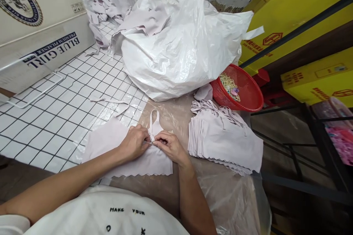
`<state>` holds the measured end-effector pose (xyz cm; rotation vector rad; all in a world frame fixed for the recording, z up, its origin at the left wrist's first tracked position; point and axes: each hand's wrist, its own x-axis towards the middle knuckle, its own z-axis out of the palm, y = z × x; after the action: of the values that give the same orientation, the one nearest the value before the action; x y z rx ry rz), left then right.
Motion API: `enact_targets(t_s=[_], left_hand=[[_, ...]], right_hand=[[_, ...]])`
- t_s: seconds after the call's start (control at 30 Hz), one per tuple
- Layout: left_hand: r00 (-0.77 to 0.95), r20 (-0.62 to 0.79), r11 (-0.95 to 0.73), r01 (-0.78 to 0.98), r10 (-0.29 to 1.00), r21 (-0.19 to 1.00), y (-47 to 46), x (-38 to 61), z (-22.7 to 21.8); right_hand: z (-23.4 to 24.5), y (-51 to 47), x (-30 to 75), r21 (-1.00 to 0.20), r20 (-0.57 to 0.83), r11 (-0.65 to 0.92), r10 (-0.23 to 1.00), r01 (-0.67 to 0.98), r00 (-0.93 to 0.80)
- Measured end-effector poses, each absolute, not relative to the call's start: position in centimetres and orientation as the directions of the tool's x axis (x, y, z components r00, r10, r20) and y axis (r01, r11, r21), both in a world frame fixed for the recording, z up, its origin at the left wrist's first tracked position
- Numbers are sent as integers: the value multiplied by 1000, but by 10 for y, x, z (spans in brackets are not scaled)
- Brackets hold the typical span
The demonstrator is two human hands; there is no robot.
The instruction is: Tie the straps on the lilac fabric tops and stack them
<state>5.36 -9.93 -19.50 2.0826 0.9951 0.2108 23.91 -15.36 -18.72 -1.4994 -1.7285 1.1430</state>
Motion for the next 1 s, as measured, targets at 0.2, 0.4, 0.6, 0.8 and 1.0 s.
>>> enact_targets(t_s=[0.2,0.4,0.6,0.8,1.0], left_hand=[[661,-142,-340,543,737,768,-101,52,-198],[661,-135,-344,540,738,768,-101,52,-199],[661,-144,-351,555,737,754,-101,53,-197],[666,-152,-352,557,730,753,-100,53,-196],[683,-194,-371,587,704,720,-98,54,-192]], right_hand=[[-188,-154,243,-869,-132,-27,975,494,-179],[-186,-154,243,-854,-140,-11,968,521,-210],[-182,-154,243,-855,-136,3,964,519,-230],[-179,-155,241,-849,-131,5,967,529,-219],[-182,-154,238,-831,-100,51,966,554,-240]])
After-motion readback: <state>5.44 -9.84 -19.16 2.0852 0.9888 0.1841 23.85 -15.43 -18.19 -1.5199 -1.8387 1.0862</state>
